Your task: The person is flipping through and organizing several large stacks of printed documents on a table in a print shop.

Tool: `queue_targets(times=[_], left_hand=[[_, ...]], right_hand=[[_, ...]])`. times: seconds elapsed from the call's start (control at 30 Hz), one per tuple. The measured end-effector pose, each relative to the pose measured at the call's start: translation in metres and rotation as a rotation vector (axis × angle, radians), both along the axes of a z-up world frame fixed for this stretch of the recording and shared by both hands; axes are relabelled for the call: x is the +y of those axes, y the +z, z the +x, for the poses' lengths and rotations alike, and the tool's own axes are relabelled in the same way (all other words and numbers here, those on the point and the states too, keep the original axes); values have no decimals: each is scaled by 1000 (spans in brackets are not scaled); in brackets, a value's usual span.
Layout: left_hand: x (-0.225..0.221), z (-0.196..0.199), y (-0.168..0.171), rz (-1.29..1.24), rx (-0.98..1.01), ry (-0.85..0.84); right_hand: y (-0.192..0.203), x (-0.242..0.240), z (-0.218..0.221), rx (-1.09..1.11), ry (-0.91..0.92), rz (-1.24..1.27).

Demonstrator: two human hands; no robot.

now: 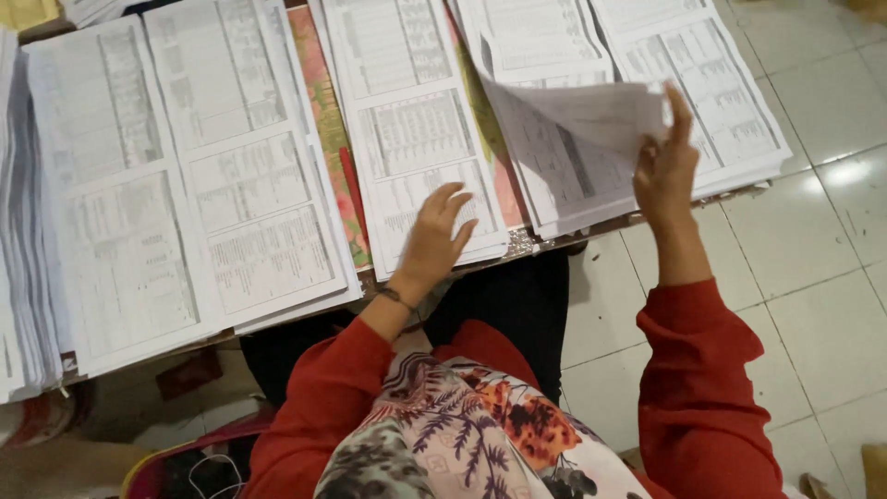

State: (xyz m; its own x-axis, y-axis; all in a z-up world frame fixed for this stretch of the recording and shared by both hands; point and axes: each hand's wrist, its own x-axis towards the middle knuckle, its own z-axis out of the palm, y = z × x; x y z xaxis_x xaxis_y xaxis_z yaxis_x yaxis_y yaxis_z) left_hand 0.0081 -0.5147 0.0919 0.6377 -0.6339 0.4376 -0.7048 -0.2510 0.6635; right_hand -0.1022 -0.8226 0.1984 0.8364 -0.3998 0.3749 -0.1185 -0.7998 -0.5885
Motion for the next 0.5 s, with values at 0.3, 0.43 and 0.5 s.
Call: queue_targets(times=[0.3,0.43,0.5], left_hand=[[125,-31,-41,434,-292,260],[112,-18,-70,402,-231,298],[101,-10,-74,386,-247,333]], right_hand=[[-80,48,77,-398,413,-285],[-109,157,64,-320,563,-264],[-104,194,47,-217,623,-282]])
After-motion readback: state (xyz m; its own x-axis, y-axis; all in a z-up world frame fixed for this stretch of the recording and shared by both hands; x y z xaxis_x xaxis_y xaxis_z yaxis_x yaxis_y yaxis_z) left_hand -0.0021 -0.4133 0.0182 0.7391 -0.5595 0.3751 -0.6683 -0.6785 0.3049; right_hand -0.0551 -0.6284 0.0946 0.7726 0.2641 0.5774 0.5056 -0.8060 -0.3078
